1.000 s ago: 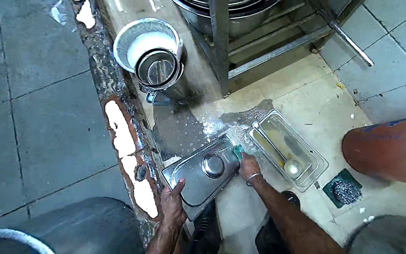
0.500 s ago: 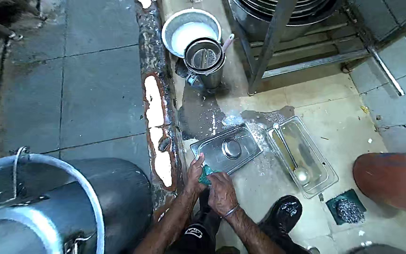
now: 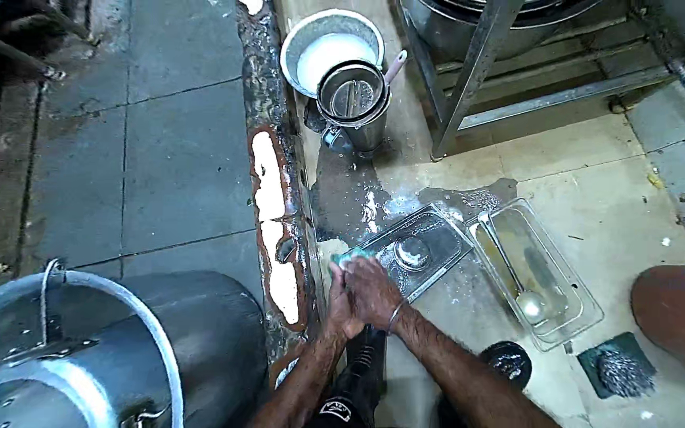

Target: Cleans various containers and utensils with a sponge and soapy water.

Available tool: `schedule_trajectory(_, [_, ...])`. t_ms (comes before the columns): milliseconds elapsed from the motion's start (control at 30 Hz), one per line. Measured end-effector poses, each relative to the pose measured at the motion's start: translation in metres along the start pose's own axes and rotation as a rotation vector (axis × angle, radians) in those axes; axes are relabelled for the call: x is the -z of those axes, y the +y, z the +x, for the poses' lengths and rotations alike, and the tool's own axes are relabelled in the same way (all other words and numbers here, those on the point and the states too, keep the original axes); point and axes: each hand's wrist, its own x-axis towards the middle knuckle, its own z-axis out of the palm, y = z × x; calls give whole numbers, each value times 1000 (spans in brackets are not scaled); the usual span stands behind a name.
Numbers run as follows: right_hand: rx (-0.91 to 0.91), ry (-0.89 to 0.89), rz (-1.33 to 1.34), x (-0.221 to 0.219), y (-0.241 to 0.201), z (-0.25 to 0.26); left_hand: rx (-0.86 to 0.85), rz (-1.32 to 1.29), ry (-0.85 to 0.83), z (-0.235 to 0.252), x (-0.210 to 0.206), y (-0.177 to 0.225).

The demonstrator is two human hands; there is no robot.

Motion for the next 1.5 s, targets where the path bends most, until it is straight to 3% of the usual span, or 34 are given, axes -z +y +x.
schedule_trajectory(133, [45, 145, 84, -11, -1, -47, -106, -124, 50, -8, -3, -6])
schedule_trajectory(267, [36, 299, 93, -39, 15, -95, -66, 35, 165, -5, 1, -11])
schedule_trajectory(367, [-56, 409, -1, -47, 37, -94, 24, 189, 358, 8, 0, -19])
schedule_trajectory(433, [-152, 442, -65, -42, 56, -82, 52, 219, 388, 7, 3, -25])
schedule_trajectory(500, [-206, 424, -121, -32, 62, -64, 63, 246, 401, 6, 4, -24])
schedule_trajectory(600, [-317, 227, -85, -16, 38, -32, 101, 262, 405, 5, 3, -24])
schedule_trajectory(767, [-132, -8, -161, -3, 52, -1, 77, 215, 347, 5, 13, -21])
schedule_trajectory(833, [-156, -6, -228, 10, 76, 3, 79, 233, 378, 3, 14, -23])
schedule_trajectory(967, [-398, 16, -135, 47, 131, 9, 84, 227, 412, 1, 15, -29])
schedule_trajectory(1100, [-574, 152, -162, 56, 174, -26, 12, 242, 380, 2, 5, -19])
schedule_trajectory(1200, [-636, 269, -161, 10, 148, -76, -21, 260, 408, 4, 4, -19])
schedule_trajectory(1300, [-557, 358, -78, -48, 72, -105, -21, 259, 407, 8, 5, -20])
schedule_trajectory(1400, [-309, 312, -60, -83, 4, -99, 3, 268, 450, 10, 8, -20])
schedule_trajectory(1500, [-201, 244, -96, -74, 4, -73, 20, 226, 442, 11, 19, -12])
